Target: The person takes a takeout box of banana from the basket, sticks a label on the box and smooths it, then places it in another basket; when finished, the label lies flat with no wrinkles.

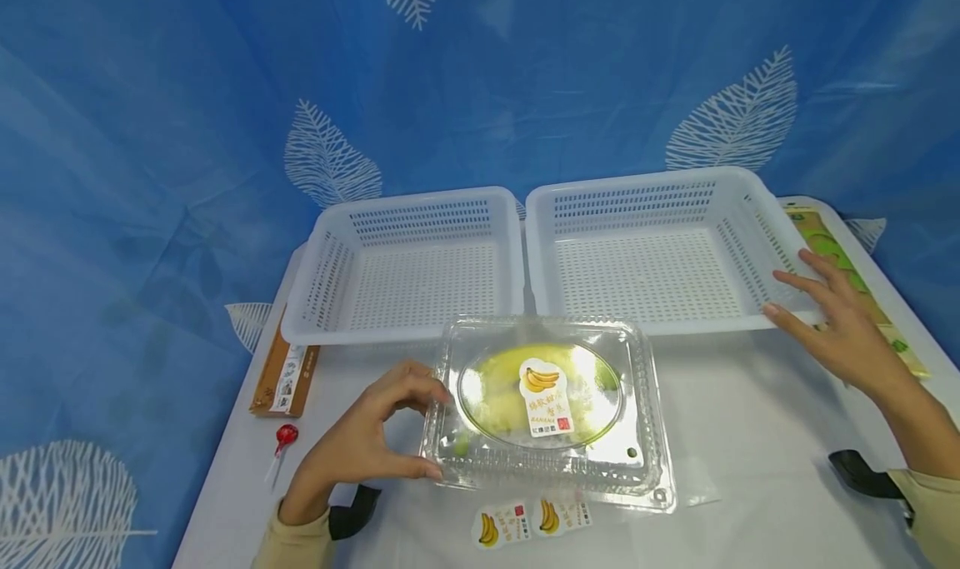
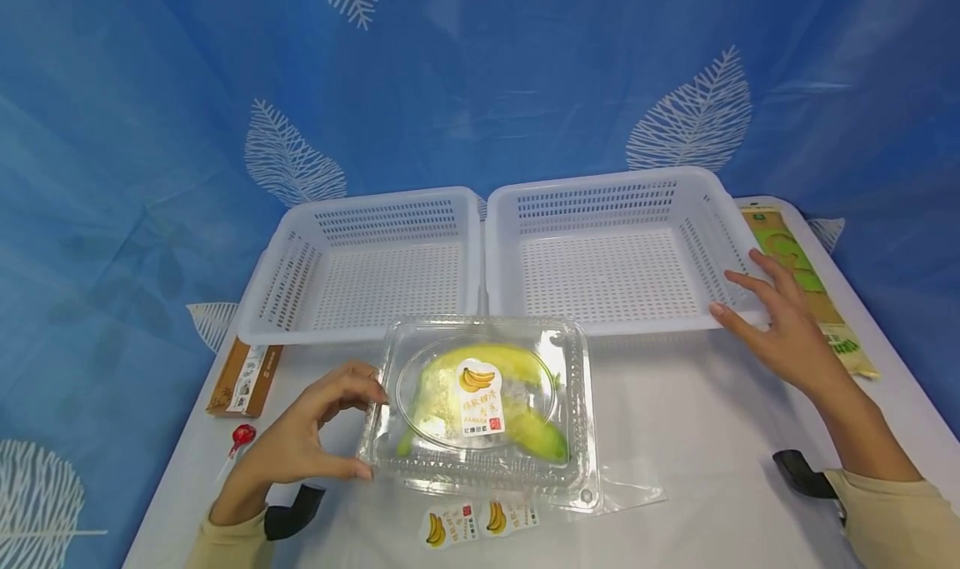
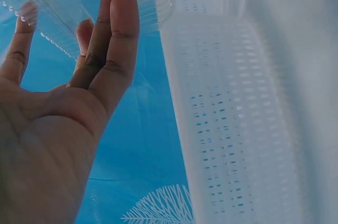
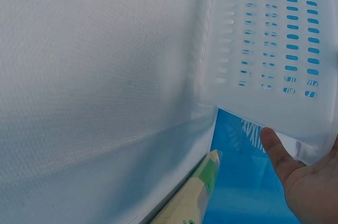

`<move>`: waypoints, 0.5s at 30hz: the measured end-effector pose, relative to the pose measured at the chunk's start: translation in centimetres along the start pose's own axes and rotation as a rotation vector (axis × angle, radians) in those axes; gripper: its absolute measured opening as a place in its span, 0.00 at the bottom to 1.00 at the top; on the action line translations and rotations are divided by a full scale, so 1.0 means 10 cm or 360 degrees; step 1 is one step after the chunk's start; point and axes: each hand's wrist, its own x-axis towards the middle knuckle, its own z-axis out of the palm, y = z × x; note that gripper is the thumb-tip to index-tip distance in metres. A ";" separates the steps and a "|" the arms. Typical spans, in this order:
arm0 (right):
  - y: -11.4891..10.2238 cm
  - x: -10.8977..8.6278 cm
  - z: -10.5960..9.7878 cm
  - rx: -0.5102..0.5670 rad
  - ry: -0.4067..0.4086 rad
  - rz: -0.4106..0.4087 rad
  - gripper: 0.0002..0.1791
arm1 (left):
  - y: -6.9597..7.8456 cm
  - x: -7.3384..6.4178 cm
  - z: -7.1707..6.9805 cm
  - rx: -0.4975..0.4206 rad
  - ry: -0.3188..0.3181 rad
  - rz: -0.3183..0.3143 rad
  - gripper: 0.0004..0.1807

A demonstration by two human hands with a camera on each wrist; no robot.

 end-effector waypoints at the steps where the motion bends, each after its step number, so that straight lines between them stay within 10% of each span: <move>1: 0.00 0.00 0.00 0.0001 -0.0002 -0.0005 0.37 | 0.00 0.02 -0.01 0.0006 -0.0001 0.0010 0.36; 15: 0.05 0.00 -0.04 0.0097 -0.0025 -0.0076 0.36 | 0.07 0.32 -0.18 0.0031 -0.0015 -0.0087 0.39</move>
